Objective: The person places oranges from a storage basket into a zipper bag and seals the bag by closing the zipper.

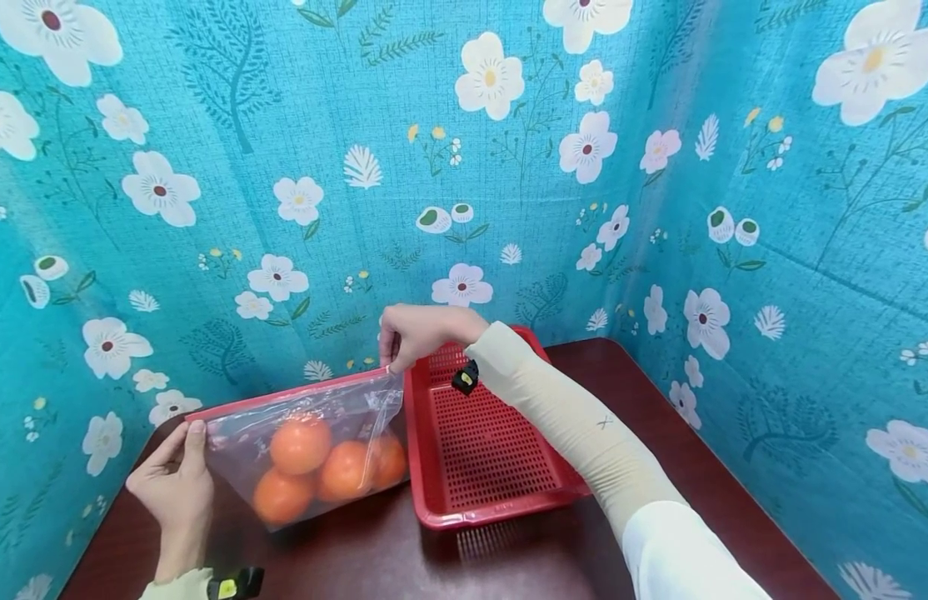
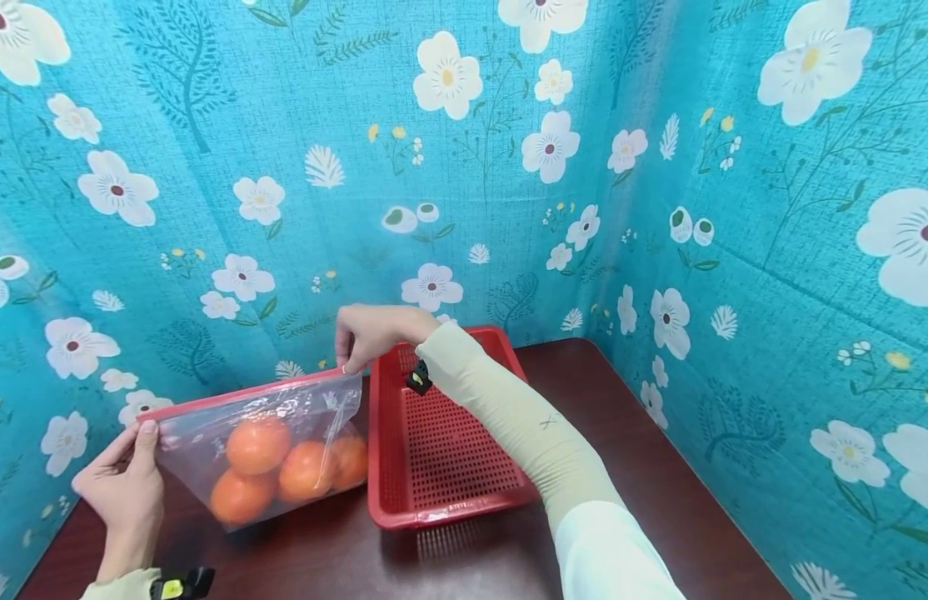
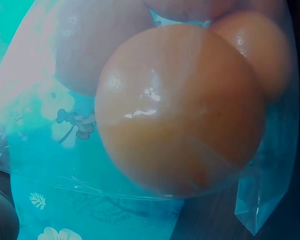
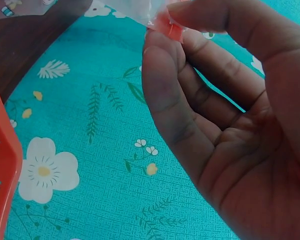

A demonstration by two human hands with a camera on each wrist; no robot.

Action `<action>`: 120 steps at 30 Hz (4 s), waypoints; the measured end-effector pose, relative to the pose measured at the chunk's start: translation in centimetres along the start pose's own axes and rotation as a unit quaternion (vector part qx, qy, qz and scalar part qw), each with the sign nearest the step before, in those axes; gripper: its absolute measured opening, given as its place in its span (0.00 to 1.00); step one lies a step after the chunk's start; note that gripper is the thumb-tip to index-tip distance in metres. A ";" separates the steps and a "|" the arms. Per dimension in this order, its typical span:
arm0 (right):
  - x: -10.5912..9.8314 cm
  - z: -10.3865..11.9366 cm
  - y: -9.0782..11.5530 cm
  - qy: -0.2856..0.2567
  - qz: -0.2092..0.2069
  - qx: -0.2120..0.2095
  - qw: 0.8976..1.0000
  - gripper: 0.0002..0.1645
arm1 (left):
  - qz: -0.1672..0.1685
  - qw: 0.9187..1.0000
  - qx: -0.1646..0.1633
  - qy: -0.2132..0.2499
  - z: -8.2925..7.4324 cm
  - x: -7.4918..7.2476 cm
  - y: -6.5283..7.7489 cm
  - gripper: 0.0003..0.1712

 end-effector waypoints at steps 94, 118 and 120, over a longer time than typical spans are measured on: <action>7.0 -4.3 -1.9 -0.138 -0.198 0.053 0.969 0.01 | 0.279 0.912 -0.272 -0.123 4.4 -1.6 -4.8 0.45; 8.1 -7.8 -5.3 -0.019 -0.214 0.117 0.970 0.09 | 0.435 0.863 -0.206 -0.154 9.9 3.1 -5.3 0.40; 8.2 -8.1 -5.4 -0.014 -0.216 0.120 0.969 0.10 | 0.433 0.865 -0.200 -0.156 10.4 3.5 -5.3 0.39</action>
Point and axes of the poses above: each hand's wrist, its own y-axis away from the middle knuckle, its own x-axis out of the palm, z = x × y, the point moved 2 cm from there along -y, towards the middle knuckle, and after that the axes turned 4 degrees about x, right-handed, at the moved point
